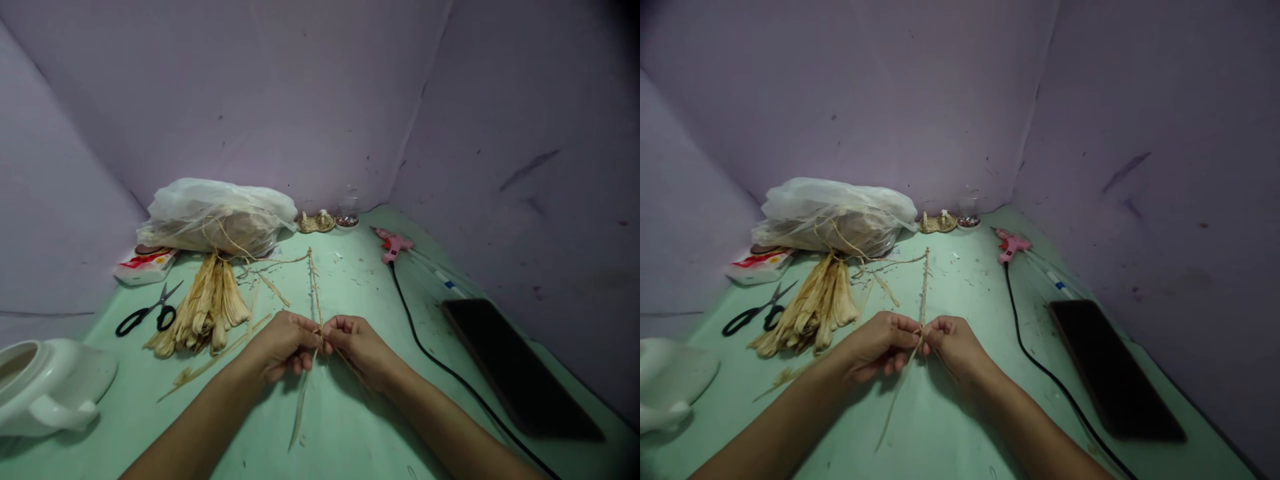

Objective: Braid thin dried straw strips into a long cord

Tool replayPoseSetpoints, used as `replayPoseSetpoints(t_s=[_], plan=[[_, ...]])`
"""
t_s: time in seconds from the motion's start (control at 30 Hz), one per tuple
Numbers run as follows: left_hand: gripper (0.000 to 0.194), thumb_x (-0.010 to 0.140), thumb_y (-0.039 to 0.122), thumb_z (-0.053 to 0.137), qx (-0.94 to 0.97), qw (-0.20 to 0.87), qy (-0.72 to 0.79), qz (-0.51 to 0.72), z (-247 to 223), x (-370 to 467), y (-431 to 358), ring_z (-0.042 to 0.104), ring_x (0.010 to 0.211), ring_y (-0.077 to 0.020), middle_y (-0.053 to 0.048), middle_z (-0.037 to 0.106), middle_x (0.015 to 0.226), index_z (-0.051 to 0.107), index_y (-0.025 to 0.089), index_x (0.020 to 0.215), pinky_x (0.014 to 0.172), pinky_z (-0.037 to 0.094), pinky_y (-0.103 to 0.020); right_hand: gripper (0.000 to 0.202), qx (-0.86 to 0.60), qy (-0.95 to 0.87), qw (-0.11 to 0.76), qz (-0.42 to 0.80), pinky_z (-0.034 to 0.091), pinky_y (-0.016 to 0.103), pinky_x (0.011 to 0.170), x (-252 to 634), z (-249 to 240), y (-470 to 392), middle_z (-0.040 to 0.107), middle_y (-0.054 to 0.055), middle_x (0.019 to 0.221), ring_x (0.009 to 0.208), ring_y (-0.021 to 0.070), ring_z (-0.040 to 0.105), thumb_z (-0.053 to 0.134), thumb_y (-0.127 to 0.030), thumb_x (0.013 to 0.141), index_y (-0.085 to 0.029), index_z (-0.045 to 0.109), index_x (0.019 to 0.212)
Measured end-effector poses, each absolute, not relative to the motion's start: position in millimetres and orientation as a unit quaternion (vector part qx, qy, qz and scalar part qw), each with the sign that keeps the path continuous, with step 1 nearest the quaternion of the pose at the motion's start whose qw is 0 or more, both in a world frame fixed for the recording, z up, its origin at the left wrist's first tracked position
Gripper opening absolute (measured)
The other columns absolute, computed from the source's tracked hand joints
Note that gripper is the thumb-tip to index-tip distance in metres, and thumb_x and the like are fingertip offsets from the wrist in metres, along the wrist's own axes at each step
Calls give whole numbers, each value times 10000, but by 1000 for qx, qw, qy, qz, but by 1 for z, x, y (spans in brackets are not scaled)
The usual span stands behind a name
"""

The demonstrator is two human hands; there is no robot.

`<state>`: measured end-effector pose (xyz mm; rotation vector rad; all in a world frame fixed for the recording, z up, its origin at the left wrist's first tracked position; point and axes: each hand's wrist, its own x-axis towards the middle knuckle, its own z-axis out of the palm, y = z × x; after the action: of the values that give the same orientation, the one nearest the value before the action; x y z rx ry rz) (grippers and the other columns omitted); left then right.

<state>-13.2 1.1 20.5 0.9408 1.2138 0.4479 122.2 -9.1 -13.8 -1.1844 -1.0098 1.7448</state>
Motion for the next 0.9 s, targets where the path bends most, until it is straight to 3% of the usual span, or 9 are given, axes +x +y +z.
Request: replayPoseSetpoints(t_s=[0.07,0.17,0.33,0.57,0.9], plan=[[159,538,125,543,392,739,504,214,17,-12,0,453,371,-42,-55,607,675,590,65,678,313,330,-148,100,-465,-406,393,681,322,216,491,122,-17,-9,516,-4,478,447,77,458,531,-179,656,-129,509,571],[101,559,118,547,369,755,495,220,12,-11,-1,486,395,-60,-30,556,538,583,58,632,360,388,-151,94,-479,-444,382,654,325,220,491,124,-20,-7,513,-6,480,446,81,457,511,-181,676,-132,507,595],[50,578,118,536,377,716,541,231,9,-11,1,406,308,-54,16,458,386,555,73,567,290,307,-146,120,-487,-576,339,562,319,214,496,131,-21,-3,517,-8,524,476,77,427,487,-211,715,-134,516,628],[39,546,145,516,424,655,581,231,3,-9,2,358,273,-62,35,437,362,494,128,518,257,244,-165,138,-507,-695,309,406,331,210,501,135,-20,-6,546,-5,588,528,95,440,442,-225,749,-152,549,700],[84,526,176,503,478,631,564,235,4,-9,4,250,278,-24,66,345,340,462,140,463,295,134,-173,134,-506,-725,293,365,319,212,497,136,-16,-8,530,-8,570,512,94,425,428,-212,760,-159,538,705]])
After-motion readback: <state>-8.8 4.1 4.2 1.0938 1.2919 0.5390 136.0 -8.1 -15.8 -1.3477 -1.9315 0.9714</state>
